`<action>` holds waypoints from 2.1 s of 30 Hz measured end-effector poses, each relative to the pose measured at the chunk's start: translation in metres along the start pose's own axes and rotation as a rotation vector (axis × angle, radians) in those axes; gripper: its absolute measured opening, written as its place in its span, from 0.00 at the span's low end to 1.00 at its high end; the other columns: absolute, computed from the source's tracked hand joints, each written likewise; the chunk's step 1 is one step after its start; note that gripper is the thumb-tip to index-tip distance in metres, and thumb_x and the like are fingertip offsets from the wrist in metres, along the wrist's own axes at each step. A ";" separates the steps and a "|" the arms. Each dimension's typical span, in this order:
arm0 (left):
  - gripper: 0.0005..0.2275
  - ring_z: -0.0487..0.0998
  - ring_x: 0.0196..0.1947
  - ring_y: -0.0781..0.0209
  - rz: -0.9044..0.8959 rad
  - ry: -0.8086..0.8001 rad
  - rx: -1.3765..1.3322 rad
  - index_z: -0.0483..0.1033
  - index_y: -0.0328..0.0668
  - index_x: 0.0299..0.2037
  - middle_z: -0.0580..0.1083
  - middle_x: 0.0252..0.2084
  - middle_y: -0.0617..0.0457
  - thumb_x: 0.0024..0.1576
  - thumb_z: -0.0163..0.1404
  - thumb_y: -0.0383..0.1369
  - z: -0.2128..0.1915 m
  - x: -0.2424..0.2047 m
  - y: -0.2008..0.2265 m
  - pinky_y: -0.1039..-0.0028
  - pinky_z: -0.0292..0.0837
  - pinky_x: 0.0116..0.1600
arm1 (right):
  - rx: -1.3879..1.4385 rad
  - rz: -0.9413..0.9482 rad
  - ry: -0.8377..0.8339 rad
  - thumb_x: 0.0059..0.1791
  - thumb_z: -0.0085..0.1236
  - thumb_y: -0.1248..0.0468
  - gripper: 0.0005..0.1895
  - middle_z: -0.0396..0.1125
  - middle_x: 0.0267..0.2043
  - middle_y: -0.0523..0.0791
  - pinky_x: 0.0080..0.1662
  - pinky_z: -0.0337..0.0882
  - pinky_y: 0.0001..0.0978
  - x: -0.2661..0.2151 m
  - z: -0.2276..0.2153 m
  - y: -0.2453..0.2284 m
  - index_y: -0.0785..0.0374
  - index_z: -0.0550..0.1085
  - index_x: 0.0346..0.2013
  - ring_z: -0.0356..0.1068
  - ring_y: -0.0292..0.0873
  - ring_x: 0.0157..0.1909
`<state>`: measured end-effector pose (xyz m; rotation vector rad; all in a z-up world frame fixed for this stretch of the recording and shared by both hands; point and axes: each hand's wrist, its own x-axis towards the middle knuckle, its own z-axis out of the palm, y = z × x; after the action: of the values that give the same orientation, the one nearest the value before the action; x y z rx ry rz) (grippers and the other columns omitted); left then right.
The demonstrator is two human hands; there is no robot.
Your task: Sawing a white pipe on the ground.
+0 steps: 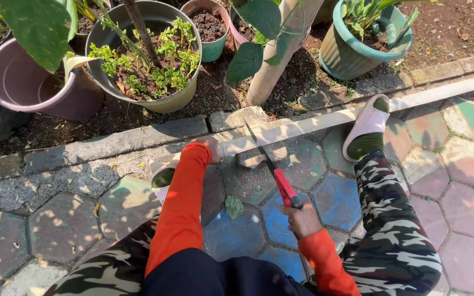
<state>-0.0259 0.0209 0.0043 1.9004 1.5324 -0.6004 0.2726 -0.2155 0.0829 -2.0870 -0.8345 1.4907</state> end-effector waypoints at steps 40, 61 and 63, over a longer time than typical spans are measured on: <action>0.17 0.84 0.42 0.45 -0.040 -0.014 -0.025 0.81 0.35 0.44 0.80 0.43 0.39 0.47 0.57 0.36 -0.005 -0.002 0.001 0.58 0.81 0.47 | 0.161 -0.012 -0.037 0.42 0.65 0.66 0.13 0.54 0.14 0.41 0.20 0.54 0.38 0.093 0.048 -0.034 0.63 0.68 0.21 0.51 0.39 0.13; 0.17 0.83 0.42 0.46 -0.009 -0.026 -0.016 0.80 0.32 0.45 0.79 0.44 0.38 0.48 0.55 0.35 -0.015 -0.011 0.005 0.59 0.80 0.48 | 0.251 -0.085 -0.049 0.42 0.63 0.70 0.10 0.56 0.13 0.41 0.19 0.52 0.36 0.127 0.059 -0.028 0.63 0.68 0.21 0.52 0.38 0.13; 0.16 0.83 0.43 0.46 -0.004 -0.051 -0.016 0.81 0.33 0.44 0.79 0.44 0.38 0.49 0.55 0.35 -0.016 -0.020 0.007 0.58 0.79 0.48 | 0.241 -0.058 -0.060 0.42 0.64 0.70 0.12 0.55 0.13 0.42 0.20 0.55 0.36 0.123 0.059 -0.036 0.63 0.67 0.20 0.52 0.39 0.12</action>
<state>-0.0241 0.0175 0.0307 1.8567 1.5047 -0.6311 0.2383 -0.1040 0.0043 -1.8365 -0.6923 1.5469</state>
